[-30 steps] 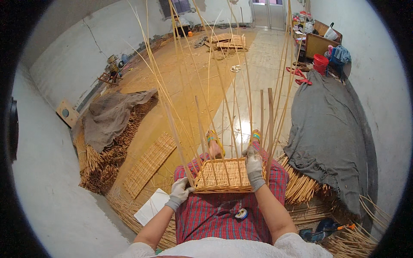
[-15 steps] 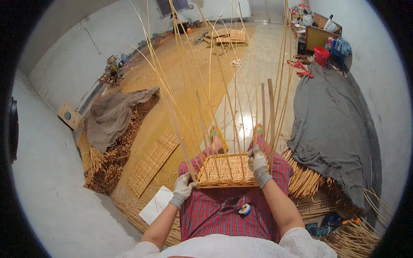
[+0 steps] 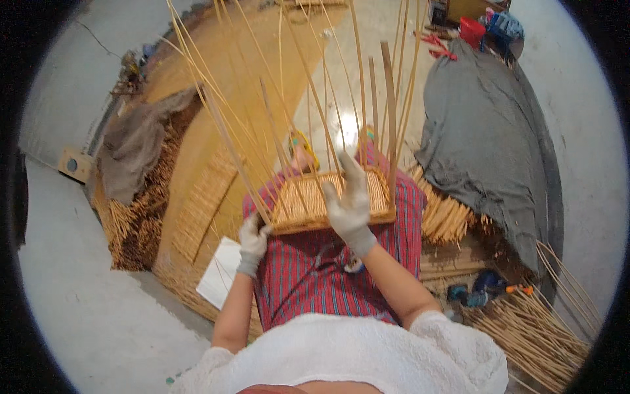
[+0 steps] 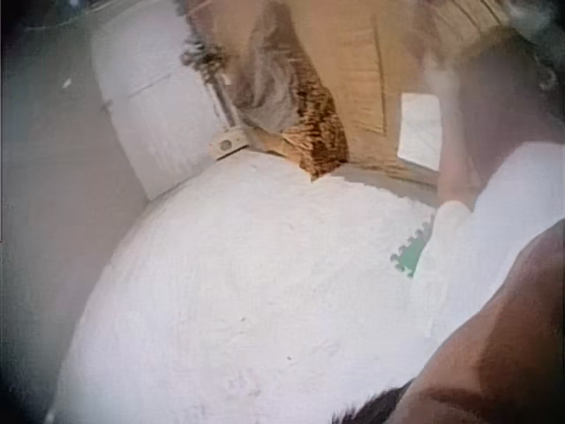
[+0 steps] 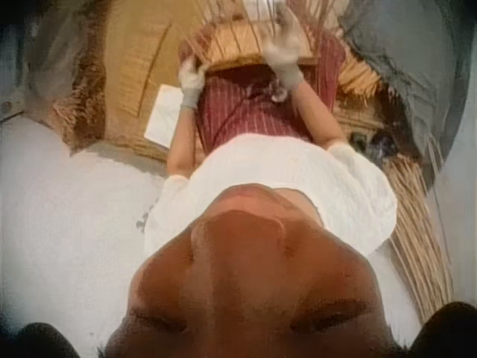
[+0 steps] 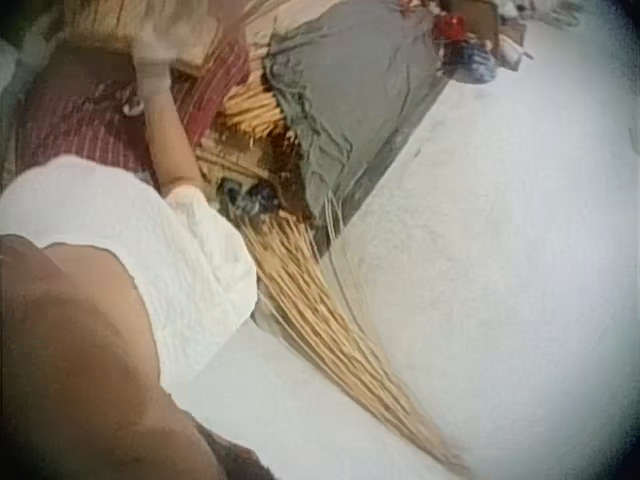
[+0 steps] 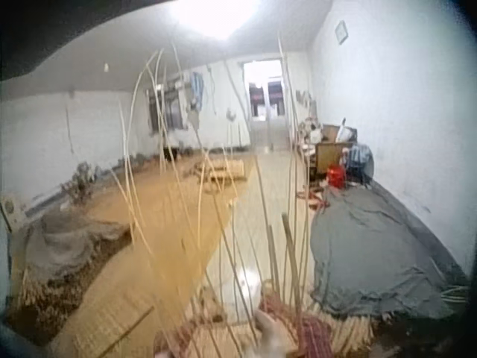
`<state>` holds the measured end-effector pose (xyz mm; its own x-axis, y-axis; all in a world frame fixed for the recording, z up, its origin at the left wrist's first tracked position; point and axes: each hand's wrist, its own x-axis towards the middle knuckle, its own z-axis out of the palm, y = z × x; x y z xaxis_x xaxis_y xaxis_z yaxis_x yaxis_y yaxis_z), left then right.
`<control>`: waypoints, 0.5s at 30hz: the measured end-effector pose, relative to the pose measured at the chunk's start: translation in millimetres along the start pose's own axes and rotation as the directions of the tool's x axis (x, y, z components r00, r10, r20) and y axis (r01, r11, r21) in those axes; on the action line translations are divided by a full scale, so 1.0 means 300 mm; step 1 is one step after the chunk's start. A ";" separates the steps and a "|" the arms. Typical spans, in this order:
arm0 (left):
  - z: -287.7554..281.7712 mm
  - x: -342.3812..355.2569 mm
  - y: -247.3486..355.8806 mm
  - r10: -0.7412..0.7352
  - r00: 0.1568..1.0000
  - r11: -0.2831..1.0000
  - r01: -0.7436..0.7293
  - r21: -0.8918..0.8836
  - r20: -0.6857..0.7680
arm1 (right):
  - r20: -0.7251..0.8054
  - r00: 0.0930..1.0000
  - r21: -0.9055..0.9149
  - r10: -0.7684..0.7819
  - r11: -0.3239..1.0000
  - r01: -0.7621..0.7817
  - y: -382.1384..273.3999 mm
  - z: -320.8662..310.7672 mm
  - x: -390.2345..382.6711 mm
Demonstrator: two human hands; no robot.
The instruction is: Weaving a wicker basket using long wooden strips and cutting them with shears.
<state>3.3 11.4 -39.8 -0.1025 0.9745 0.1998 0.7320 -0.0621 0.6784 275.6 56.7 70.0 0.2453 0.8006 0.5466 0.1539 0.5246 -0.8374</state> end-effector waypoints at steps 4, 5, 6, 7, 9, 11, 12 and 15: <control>-0.008 -0.001 0.000 -0.072 0.996 0.971 0.081 -0.224 0.046 | 0.149 0.917 -0.399 0.369 0.871 -0.285 0.124 0.069 0.083; -0.001 -0.007 -0.010 -0.104 0.993 0.948 0.116 -0.295 0.054 | 0.204 0.846 -0.395 0.492 0.832 -0.389 0.163 0.076 0.100; 0.010 -0.013 -0.018 -0.135 0.988 0.918 0.152 -0.367 0.071 | 0.202 0.841 -0.412 0.503 0.822 -0.393 0.234 0.074 0.107; 0.015 -0.006 -0.020 -0.144 0.986 0.910 0.167 -0.378 0.090 | 0.255 0.940 -0.464 0.226 0.882 -0.086 0.321 0.065 0.102; 0.000 -0.011 -0.026 -0.029 0.999 1.000 0.029 0.011 -0.012 | 0.366 0.930 -0.482 -0.034 0.848 0.221 0.385 0.038 0.117; -0.029 -0.004 0.025 -0.021 1.000 0.997 0.019 -0.072 -0.023 | 0.671 0.347 0.374 0.655 0.105 -0.922 0.369 -0.042 0.165; -0.035 0.022 0.030 -0.097 0.993 0.907 0.116 -0.406 0.069 | 0.670 0.334 0.365 0.662 0.098 -0.926 0.358 -0.040 0.182; -0.030 0.017 0.013 -0.103 0.991 0.916 0.127 -0.379 0.082 | 0.651 0.161 0.241 0.741 0.000 -0.971 0.297 0.019 0.226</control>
<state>-0.5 14.4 -29.8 -0.1218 0.9901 0.0698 0.4024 -0.0151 0.9154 300.5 159.3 32.4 -0.4699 0.7066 -0.5290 -0.4686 -0.7076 -0.5289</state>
